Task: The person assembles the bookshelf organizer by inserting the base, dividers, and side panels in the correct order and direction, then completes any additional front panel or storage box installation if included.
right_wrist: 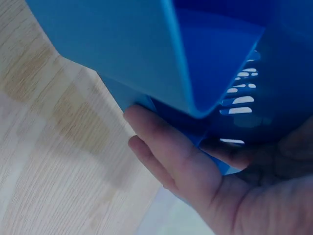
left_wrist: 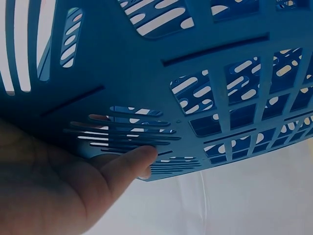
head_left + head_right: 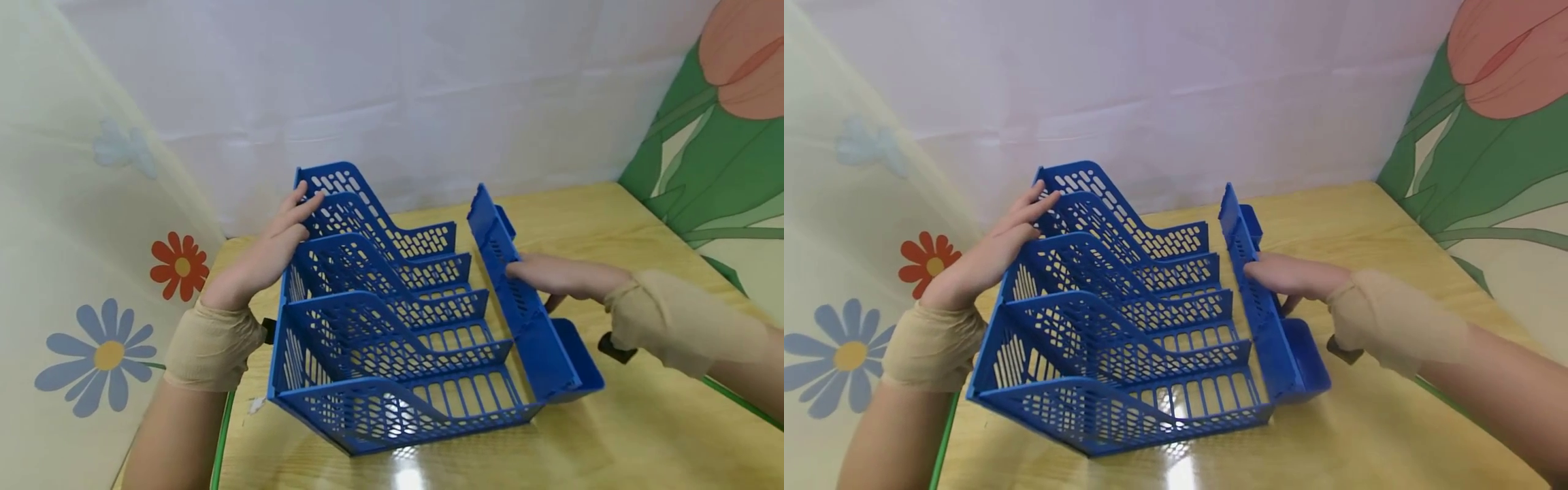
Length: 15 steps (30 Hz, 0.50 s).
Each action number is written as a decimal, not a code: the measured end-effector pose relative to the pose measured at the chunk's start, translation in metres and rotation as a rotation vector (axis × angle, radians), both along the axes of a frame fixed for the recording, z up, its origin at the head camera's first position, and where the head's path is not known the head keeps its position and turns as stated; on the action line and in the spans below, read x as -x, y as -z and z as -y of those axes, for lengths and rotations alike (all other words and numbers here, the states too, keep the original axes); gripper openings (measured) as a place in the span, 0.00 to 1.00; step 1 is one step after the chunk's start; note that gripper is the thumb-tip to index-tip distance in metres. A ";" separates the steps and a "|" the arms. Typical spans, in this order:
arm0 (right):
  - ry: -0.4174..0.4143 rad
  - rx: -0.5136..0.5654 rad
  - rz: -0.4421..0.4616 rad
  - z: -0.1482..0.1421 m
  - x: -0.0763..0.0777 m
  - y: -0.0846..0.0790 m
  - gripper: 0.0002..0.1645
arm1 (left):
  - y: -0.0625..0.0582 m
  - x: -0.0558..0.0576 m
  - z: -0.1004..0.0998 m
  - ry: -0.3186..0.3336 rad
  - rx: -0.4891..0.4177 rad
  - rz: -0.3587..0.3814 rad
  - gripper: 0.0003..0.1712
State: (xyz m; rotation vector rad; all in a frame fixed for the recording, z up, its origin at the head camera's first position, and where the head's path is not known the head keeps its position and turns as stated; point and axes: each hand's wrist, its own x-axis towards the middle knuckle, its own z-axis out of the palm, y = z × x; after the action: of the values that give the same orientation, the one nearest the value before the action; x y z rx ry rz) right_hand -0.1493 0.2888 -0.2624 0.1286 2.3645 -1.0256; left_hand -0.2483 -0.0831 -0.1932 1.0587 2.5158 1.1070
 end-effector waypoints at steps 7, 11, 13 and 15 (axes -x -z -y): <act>-0.014 -0.028 -0.004 0.001 -0.001 -0.010 0.42 | -0.001 0.000 0.001 0.001 0.007 -0.016 0.31; -0.017 -0.032 -0.012 0.000 -0.002 -0.014 0.43 | -0.001 0.000 0.001 -0.003 0.007 -0.014 0.31; -0.017 -0.045 -0.008 0.000 -0.002 -0.015 0.42 | -0.001 0.000 0.001 -0.004 0.003 -0.016 0.32; -0.013 -0.066 -0.001 0.001 -0.003 -0.015 0.42 | 0.000 0.001 0.001 -0.003 0.000 -0.019 0.32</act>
State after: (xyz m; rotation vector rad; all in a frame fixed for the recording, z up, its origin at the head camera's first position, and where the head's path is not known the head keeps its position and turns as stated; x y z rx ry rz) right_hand -0.1467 0.2881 -0.2474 0.1373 2.3975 -0.9427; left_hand -0.2492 -0.0840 -0.1932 1.0705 2.5334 1.1028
